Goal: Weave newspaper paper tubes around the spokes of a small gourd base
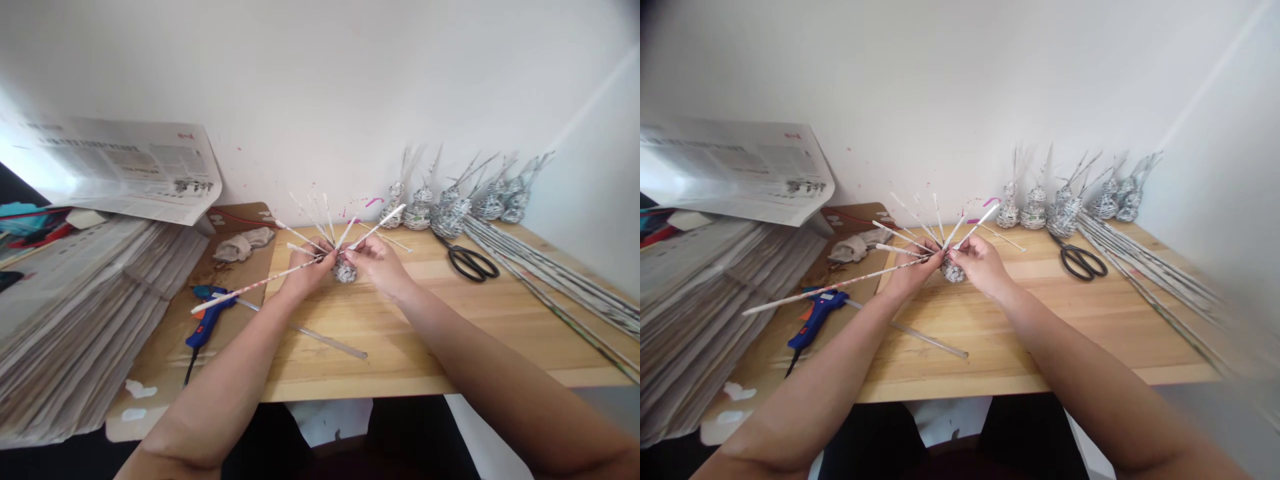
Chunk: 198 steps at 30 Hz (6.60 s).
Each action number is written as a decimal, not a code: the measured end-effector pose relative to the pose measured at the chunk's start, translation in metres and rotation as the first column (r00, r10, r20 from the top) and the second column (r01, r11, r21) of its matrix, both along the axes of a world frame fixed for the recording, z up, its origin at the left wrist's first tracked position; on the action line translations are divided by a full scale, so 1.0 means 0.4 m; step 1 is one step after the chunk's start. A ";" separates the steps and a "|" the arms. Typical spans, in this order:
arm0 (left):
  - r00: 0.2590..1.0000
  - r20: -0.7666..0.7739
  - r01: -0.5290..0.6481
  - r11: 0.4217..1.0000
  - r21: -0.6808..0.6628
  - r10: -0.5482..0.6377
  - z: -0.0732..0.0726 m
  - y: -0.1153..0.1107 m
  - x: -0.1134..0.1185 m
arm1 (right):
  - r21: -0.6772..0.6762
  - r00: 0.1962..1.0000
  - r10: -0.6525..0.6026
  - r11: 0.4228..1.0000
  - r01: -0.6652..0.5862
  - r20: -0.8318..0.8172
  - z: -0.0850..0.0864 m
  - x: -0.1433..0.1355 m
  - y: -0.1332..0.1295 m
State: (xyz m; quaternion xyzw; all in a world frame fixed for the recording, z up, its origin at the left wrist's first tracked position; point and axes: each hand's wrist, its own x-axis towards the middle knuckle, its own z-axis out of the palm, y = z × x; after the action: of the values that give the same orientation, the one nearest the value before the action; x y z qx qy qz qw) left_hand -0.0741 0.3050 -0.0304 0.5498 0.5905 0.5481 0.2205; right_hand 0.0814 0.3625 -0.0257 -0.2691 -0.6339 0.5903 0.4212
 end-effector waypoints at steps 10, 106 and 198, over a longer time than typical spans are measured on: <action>0.990 -0.109 0.097 0.994 0.051 -0.091 0.019 -0.014 -0.004 | 0.873 0.951 -0.270 0.488 -0.003 0.154 0.023 0.029 -0.007; 0.983 -0.128 0.144 0.986 0.084 -0.133 -0.012 -0.016 -0.009 | 0.477 0.824 -0.223 0.877 -0.064 0.520 0.036 0.043 0.025; 0.969 0.071 0.226 0.964 0.142 -0.238 -0.022 -0.009 -0.022 | 0.524 0.921 -0.179 0.851 -0.031 0.345 0.012 0.027 0.015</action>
State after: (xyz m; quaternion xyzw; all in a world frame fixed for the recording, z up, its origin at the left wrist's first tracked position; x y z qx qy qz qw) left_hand -0.0829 0.3014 -0.0393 0.6041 0.4740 0.5800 0.2719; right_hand 0.0924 0.3684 -0.0208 -0.2796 -0.8279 0.3161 0.3694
